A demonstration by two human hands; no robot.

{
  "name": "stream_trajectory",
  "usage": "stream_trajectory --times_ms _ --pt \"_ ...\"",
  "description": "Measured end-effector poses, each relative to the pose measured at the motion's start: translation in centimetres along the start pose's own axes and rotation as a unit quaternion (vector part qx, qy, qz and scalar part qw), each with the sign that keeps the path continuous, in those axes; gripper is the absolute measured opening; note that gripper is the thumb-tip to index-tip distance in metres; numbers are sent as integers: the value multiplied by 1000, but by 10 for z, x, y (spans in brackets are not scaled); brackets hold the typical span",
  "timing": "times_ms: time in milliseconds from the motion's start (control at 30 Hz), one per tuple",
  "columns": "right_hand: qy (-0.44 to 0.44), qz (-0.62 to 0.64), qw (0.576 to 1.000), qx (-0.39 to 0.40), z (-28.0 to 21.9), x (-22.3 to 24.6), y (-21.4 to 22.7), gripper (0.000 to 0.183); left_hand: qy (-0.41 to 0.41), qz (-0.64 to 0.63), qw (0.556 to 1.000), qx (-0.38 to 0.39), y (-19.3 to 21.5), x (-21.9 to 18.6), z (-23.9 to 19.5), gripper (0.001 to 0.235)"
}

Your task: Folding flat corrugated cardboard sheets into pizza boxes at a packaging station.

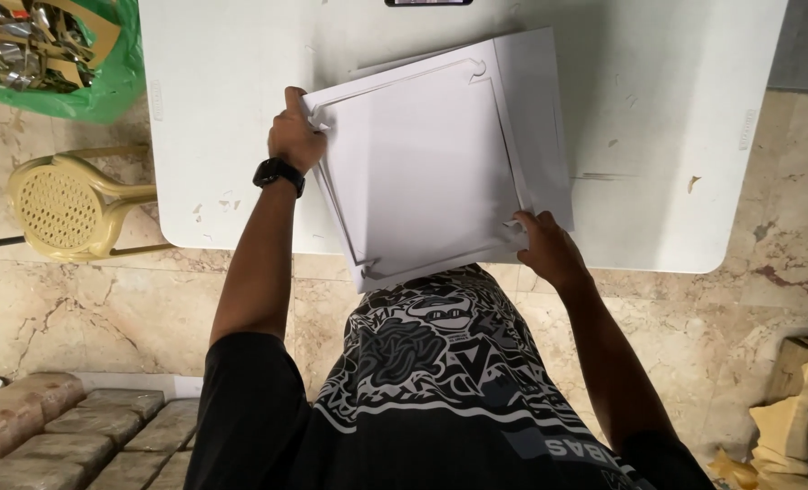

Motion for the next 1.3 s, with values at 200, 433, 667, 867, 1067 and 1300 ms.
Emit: stream_trajectory --times_ms 200,433,667,867,1067,1300 --pt "-9 4 1000 4 -2 -1 0 65 -14 40 999 -24 17 -8 0 57" --pt "13 45 999 -16 -17 8 25 71 -230 39 963 -133 87 -107 -53 70" --pt "-3 30 999 -28 -20 1 41 69 -100 76 991 -52 34 -42 -4 64" --pt "-20 -38 999 25 -20 1 41 69 -64 122 990 -21 9 -20 1 66" --pt "-2 11 999 -34 -40 10 73 73 -201 141 954 -172 92 -125 -57 61" --pt "-13 15 999 -42 -34 -2 60 73 -224 144 946 -186 78 -110 -50 69"
Point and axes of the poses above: each hand's wrist, its own z-axis towards the middle knuckle, its own y-axis out of the back of the hand, x = y × z, the point moved 10 cm from there along z, towards the middle knuckle
